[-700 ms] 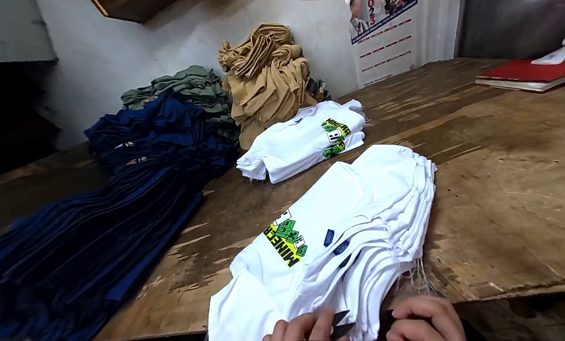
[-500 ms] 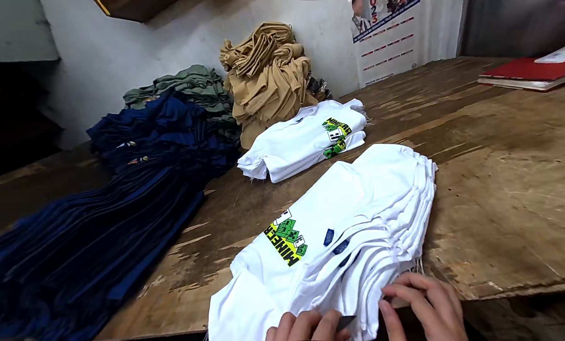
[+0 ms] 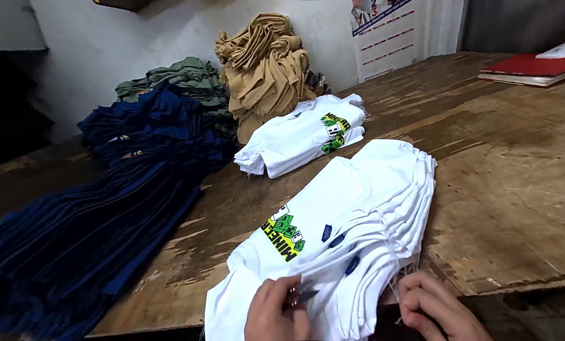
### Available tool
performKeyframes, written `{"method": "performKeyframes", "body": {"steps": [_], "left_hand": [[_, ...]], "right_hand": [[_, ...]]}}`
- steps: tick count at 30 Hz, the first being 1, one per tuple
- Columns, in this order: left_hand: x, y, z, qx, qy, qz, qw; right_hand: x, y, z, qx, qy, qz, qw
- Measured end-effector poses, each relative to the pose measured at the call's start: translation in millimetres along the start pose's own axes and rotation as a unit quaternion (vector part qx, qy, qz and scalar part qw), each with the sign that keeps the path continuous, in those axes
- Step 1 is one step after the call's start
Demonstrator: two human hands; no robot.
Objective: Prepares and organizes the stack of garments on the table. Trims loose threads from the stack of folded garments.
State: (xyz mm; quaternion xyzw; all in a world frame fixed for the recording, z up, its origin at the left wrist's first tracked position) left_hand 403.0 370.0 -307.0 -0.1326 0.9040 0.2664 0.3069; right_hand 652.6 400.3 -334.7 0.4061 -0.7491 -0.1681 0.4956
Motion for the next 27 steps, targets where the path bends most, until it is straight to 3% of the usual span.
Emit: {"method": "performKeyframes", "body": {"steps": [4,6,10,14,17,21,27], "left_hand": [[3.7,10.5,17.9,-0.034,0.008,0.092,0.995],[2.5,7.0,16.0,0.006,0.011,0.101,0.995],[1.1,-8.1,5.0,0.116,0.011,0.038,0.993],[-12.2,-31.0,-7.5,0.111,0.028,0.074,0.991],[-13.5,-41.4,-14.1,0.092,0.055,0.080,0.991],[-19.9,-41.8,-13.7,0.112,0.068,0.074,0.989],[-26.2,-37.4,-0.1,0.107,0.070,0.091,0.988]], "right_hand": [[8.0,-5.4,-17.0,-0.017,-0.218,0.081,0.973],[20.9,-2.3,-16.6,-0.024,-0.303,0.088,0.949],[49.9,6.3,24.5,-0.023,-0.235,-0.023,0.972],[53.1,2.4,57.0,-0.049,-0.249,-0.095,0.963],[40.9,-0.2,53.4,-0.103,-0.181,-0.056,0.976],[26.4,4.7,54.8,-0.115,-0.105,0.015,0.988],[25.6,12.8,58.9,-0.133,-0.106,0.025,0.985]]}}
Point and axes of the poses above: each hand's wrist, its own y-axis towards the middle knuckle, its own z-axis out of the palm, x = y × z, the point moved 9 cm from there along y, towards the middle knuckle, and after that the axes turned 13 degrees about -z, right-handed, at the moved point
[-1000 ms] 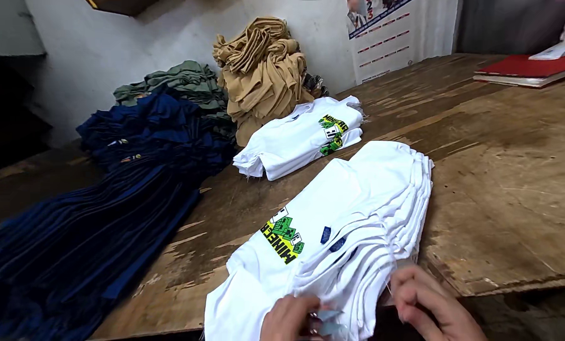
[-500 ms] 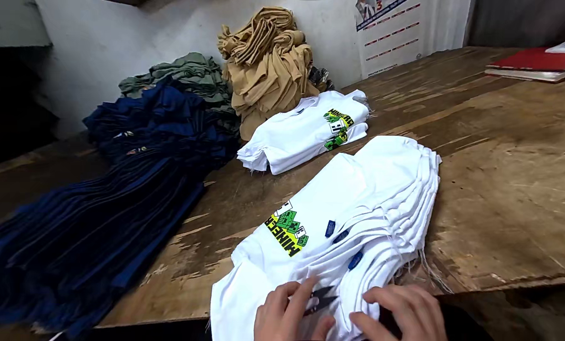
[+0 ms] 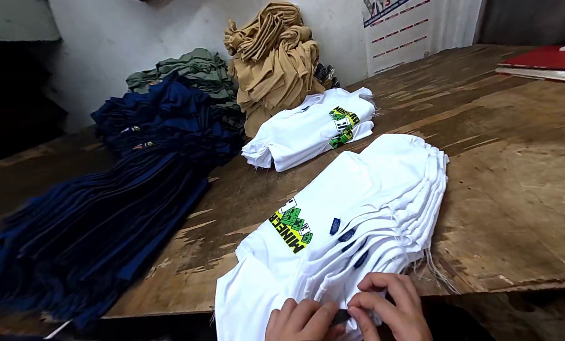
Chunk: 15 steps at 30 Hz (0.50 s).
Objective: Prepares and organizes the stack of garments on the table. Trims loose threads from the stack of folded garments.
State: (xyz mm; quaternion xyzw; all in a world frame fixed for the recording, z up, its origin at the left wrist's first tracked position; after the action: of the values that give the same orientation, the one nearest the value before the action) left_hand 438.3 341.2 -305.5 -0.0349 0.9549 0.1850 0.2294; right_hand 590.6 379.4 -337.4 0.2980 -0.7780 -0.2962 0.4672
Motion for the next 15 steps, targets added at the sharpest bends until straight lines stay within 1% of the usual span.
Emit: {"method": "performKeyframes", "body": {"steps": [3,6,7,10,12,15], "left_hand": [[3.8,-4.1,-1.1,0.004,-0.011,-0.012,1.000],[13.9,-13.2,7.9,0.025,-0.044,-0.044,0.998],[20.3,-14.1,10.9,0.010,-0.054,-0.055,0.997],[42.0,-4.2,6.9,-0.085,-0.047,-0.088,0.991],[47.7,10.6,8.4,-0.140,-0.017,-0.089,0.986],[51.3,37.3,12.0,-0.209,0.028,-0.051,0.976]], "right_hand": [[-0.7,-1.1,-6.7,-0.024,0.029,-0.008,0.999],[-6.2,-6.7,-23.4,-0.028,0.081,-0.049,0.995],[-8.6,-9.3,-28.2,-0.014,0.095,-0.069,0.993],[-15.0,-18.1,-34.7,0.051,0.099,-0.108,0.988],[-18.1,-22.7,-36.1,0.067,0.037,-0.103,0.992],[-16.6,-23.9,-30.4,0.059,-0.065,-0.090,0.992]]}}
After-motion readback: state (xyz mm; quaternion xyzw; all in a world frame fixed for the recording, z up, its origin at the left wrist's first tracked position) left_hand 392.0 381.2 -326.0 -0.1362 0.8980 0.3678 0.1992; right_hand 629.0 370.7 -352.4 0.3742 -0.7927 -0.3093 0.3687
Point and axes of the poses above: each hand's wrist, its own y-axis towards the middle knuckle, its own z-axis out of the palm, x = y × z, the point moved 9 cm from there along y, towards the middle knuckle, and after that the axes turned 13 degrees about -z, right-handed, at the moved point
